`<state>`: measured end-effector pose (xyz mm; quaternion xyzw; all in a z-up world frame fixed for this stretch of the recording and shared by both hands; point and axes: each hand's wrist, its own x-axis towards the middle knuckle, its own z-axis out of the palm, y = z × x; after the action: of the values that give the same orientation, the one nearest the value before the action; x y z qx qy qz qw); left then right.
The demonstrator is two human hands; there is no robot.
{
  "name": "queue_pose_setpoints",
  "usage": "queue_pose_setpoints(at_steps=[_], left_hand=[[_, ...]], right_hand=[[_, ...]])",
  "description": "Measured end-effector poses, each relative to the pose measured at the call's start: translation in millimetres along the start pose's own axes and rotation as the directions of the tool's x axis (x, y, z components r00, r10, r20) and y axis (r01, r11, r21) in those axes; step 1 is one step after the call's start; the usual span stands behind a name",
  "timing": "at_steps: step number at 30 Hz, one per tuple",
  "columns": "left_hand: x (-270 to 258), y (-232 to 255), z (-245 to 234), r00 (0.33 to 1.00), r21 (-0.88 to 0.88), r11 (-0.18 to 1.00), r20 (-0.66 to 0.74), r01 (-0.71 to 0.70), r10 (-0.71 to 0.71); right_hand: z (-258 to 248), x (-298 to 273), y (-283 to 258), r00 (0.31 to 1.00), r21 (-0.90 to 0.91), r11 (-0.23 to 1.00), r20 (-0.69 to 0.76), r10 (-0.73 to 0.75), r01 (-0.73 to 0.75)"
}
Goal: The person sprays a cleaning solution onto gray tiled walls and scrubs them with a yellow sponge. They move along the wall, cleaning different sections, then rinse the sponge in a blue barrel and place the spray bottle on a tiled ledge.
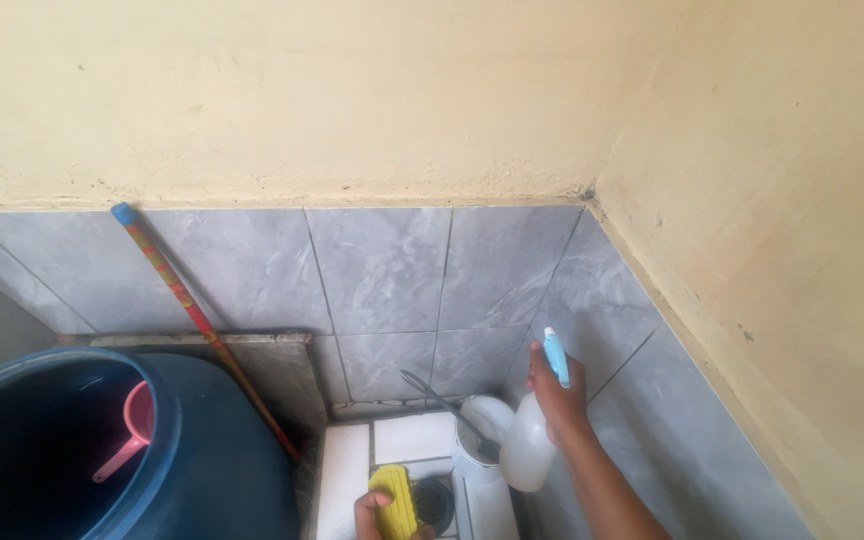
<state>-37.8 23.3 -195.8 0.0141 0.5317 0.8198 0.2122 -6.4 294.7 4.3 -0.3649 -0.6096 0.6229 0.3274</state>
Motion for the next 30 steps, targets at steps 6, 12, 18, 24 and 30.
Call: queue_pose_setpoints(at_steps=[6,12,18,24,30], left_hand=[[10,-3,-10,0.998,0.166,0.985,0.034,-0.057,0.052],[9,-2,-7,0.993,-0.117,0.986,0.016,0.12,-0.119],[-1,14,5,0.994,0.12,0.987,0.035,-0.104,0.101],[-15,48,17,1.0,0.126,0.992,0.017,0.005,-0.007],[-26,84,24,0.992,0.33,0.937,0.022,0.113,-0.127]], right_hand=[[9,-14,-22,0.999,-0.062,0.998,0.035,-0.014,0.016],[13,-20,-23,1.0,-0.118,0.993,0.027,-0.01,0.013],[17,-27,-28,1.0,-0.061,0.998,0.007,0.018,-0.018],[21,-31,-24,0.997,-0.131,0.988,0.037,-0.074,0.078],[27,-40,-13,0.994,-0.083,0.992,0.068,-0.09,0.096]])
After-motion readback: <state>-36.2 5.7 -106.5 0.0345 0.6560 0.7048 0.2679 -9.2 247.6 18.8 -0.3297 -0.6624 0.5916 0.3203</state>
